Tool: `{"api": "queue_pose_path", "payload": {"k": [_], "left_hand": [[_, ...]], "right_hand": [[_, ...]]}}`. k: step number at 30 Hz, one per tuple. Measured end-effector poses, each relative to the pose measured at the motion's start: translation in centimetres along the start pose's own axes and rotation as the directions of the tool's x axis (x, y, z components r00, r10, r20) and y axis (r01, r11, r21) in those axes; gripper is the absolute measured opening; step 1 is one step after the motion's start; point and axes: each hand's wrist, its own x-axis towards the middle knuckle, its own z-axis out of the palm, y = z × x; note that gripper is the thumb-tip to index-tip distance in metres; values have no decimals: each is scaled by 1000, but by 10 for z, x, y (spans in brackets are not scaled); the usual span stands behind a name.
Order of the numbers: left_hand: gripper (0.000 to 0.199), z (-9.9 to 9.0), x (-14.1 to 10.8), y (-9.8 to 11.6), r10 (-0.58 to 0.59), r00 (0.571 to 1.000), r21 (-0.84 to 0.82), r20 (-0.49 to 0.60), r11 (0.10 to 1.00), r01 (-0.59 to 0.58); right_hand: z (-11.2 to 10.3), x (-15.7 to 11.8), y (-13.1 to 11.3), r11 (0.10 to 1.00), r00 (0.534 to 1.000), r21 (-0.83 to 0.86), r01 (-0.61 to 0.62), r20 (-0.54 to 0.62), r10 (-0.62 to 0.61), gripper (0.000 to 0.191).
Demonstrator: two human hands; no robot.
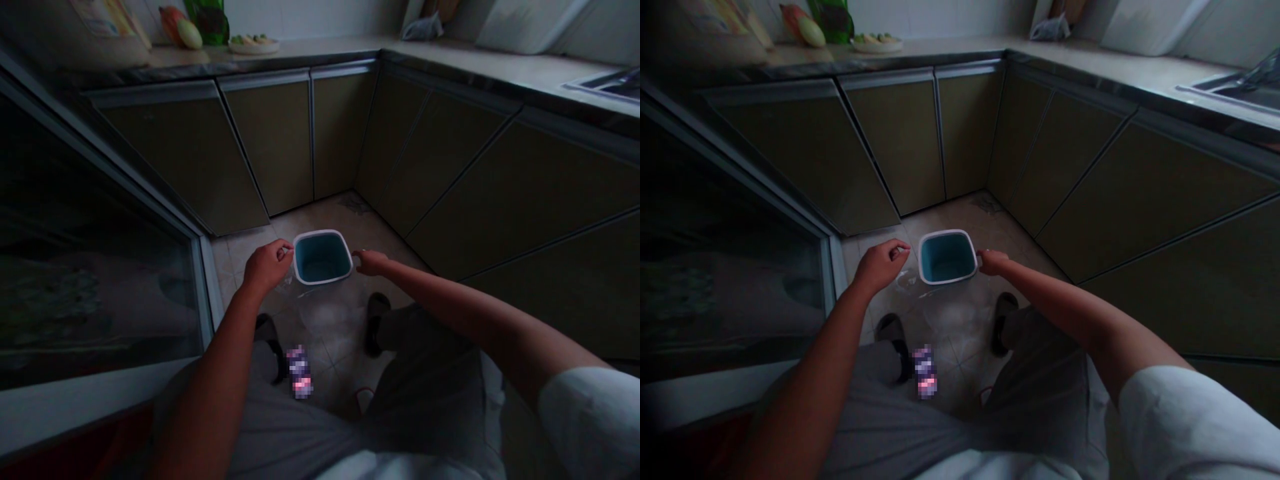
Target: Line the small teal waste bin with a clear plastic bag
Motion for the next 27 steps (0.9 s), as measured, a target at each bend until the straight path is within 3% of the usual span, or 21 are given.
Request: {"api": "queue_pose_path", "payload": {"k": [4, 7, 9, 11, 15, 19, 21, 24, 27], "left_hand": [[30, 6, -21, 23, 35, 998, -191, 43, 981, -26], [40, 12, -32, 34, 85, 989, -299, 118, 953, -46], [46, 18, -34, 31, 105, 980, -267, 169, 962, -57], [48, 28, -33, 20, 98, 971, -155, 218, 986, -65], [41, 52, -26, -6, 76, 954, 74, 288, 992, -101], [38, 77, -20, -16, 32, 946, 80, 321, 995, -61], [39, 83, -17, -11, 36, 947, 43, 319, 998, -52], [49, 69, -16, 11, 52, 955, -124, 292, 992, -16], [56, 27, -19, 38, 144, 957, -416, 253, 909, -27]], "right_hand": [[-9, -22, 13, 999, 994, -37, -20, 106, 24, 60], [-19, -45, 17, 999, 999, 33, 23, -41, -22, 42], [-22, -61, 15, 989, 989, 114, 94, -124, -79, 32], [-21, -74, 10, 967, 977, 165, 193, -123, -174, 32], [-6, -81, -2, 949, 951, 75, 305, 27, -308, 33], [10, -73, -10, 959, 945, 4, 284, 171, -280, 26], [10, -68, -8, 963, 948, 5, 269, 175, -266, 26], [-9, -63, -3, 976, 975, 36, 214, 50, -215, 34], [-53, -70, -2, 942, 965, 227, 248, -149, -218, 52]]}}
